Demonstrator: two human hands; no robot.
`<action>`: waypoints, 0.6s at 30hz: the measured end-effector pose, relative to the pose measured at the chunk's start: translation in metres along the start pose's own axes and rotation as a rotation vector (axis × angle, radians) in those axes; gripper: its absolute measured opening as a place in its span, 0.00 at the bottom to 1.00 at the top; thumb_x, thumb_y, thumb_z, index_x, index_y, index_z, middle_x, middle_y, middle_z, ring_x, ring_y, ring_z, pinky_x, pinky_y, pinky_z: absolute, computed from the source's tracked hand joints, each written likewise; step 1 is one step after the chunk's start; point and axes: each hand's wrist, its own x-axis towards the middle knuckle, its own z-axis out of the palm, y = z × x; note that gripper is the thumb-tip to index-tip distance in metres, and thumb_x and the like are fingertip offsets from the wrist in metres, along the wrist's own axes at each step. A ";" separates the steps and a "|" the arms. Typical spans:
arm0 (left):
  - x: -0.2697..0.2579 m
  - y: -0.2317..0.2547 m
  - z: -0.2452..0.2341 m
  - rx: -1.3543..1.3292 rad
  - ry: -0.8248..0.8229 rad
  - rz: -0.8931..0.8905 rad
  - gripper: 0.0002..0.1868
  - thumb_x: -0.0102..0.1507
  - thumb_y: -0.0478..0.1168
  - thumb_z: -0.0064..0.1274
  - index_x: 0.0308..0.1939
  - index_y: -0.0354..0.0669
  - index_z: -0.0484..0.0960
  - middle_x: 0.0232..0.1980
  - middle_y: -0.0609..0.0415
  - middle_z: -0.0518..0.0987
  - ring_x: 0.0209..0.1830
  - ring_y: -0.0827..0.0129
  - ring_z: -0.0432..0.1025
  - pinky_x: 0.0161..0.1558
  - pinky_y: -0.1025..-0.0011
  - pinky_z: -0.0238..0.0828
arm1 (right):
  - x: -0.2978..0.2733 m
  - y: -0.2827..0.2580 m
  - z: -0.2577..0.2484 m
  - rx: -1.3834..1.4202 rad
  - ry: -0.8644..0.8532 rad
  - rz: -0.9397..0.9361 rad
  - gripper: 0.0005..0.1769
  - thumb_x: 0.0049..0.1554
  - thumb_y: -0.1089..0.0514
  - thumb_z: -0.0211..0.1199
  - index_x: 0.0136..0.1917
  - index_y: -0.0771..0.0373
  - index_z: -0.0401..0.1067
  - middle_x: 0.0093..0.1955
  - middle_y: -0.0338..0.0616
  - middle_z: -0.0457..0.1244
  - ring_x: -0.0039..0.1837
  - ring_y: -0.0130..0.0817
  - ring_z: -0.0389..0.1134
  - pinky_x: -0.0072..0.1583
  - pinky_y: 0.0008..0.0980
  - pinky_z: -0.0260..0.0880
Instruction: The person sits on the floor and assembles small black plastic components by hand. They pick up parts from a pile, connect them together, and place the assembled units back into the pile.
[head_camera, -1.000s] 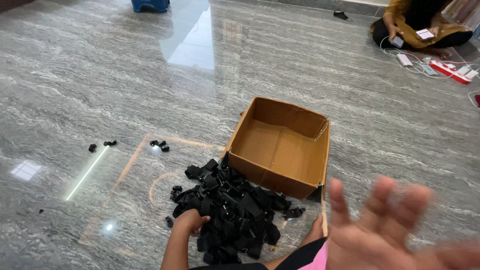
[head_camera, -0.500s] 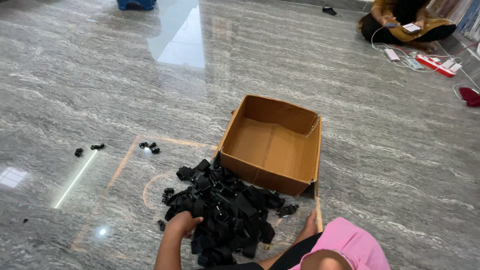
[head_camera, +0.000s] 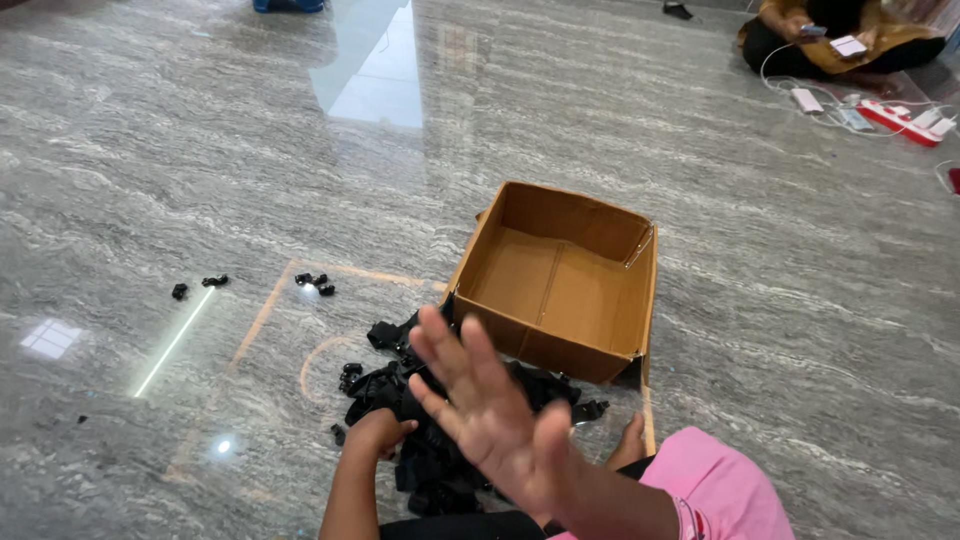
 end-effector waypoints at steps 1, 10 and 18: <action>-0.003 -0.001 0.001 -0.008 0.007 -0.001 0.33 0.64 0.64 0.56 0.29 0.33 0.83 0.29 0.43 0.83 0.27 0.57 0.80 0.35 0.60 0.77 | 0.008 0.000 -0.006 0.061 0.081 0.061 0.45 0.66 0.24 0.29 0.88 0.42 0.28 0.94 0.41 0.25 0.94 0.41 0.26 0.87 0.62 0.29; -0.029 0.013 -0.007 0.105 0.140 -0.062 0.34 0.63 0.68 0.53 0.37 0.36 0.89 0.38 0.43 0.86 0.41 0.54 0.82 0.46 0.59 0.76 | -0.014 -0.027 -0.060 -0.355 0.318 0.122 0.45 0.65 0.33 0.47 0.86 0.49 0.33 0.88 0.50 0.39 0.85 0.48 0.47 0.79 0.57 0.49; -0.046 0.022 0.000 0.043 0.669 0.080 0.23 0.63 0.56 0.57 0.51 0.42 0.80 0.48 0.44 0.84 0.49 0.47 0.79 0.49 0.53 0.76 | -0.095 0.060 -0.186 -1.584 0.519 0.911 0.40 0.58 0.41 0.63 0.78 0.47 0.55 0.69 0.49 0.64 0.57 0.44 0.73 0.60 0.44 0.72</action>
